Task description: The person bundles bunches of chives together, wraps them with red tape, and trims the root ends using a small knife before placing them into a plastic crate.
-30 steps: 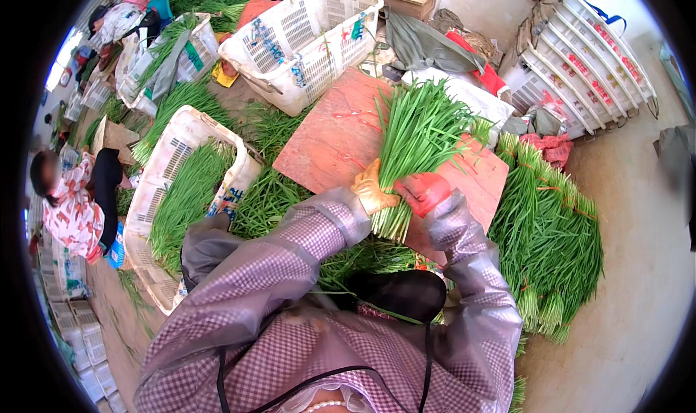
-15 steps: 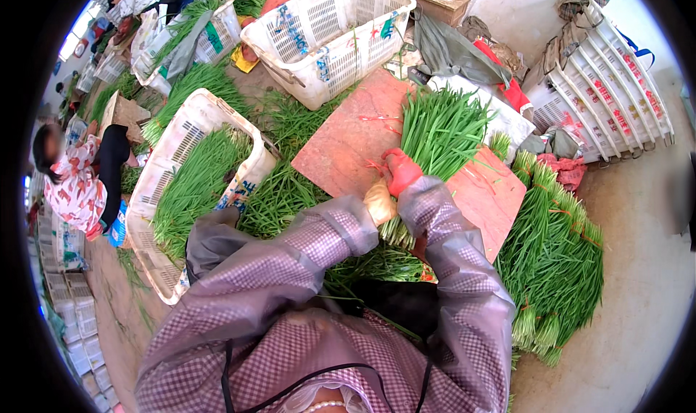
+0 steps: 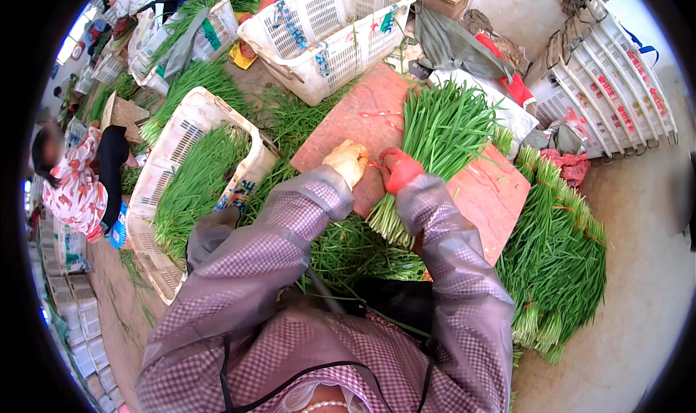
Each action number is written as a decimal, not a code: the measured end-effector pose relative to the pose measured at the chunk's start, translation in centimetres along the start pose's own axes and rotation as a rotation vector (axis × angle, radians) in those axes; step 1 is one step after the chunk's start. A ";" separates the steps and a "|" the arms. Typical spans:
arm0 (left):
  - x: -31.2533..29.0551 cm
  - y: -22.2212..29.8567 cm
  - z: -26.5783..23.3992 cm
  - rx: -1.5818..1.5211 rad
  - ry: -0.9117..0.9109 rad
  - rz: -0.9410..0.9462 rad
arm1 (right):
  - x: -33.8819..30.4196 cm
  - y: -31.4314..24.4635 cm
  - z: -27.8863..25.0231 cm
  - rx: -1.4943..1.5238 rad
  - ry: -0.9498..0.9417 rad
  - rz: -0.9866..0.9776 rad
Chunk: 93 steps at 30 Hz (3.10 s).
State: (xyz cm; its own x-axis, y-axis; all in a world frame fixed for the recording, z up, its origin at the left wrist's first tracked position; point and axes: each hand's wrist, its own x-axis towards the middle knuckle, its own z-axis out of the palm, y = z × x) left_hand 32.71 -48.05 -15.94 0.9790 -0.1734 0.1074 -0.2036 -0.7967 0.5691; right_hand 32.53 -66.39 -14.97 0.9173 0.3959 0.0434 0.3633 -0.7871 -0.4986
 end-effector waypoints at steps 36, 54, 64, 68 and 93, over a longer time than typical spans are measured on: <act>0.3 1.5 -1.6 -1.391 -0.344 -0.405 | -0.9 0.7 -0.2 0.426 0.232 -0.138; 0.6 6.2 -2.6 -0.888 -0.140 -0.181 | -2.3 -1.0 -2.8 0.994 0.050 0.176; -3.0 7.4 -3.4 -0.558 -0.544 0.253 | -1.3 -3.9 -4.6 0.875 -0.026 0.140; 0.3 5.2 -7.3 -0.316 -0.724 0.628 | -0.7 -9.2 -7.4 0.960 0.120 -0.083; 0.6 8.3 -13.4 0.276 -0.414 0.334 | 1.2 -14.4 -11.2 1.601 0.338 0.116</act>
State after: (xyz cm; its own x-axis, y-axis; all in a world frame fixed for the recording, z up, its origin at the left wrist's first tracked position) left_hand 31.78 -47.04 -0.25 0.7859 -0.6077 -0.1143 -0.5498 -0.7714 0.3204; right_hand 30.19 -59.88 1.94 0.9960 0.0884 0.0127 -0.0376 0.5442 -0.8381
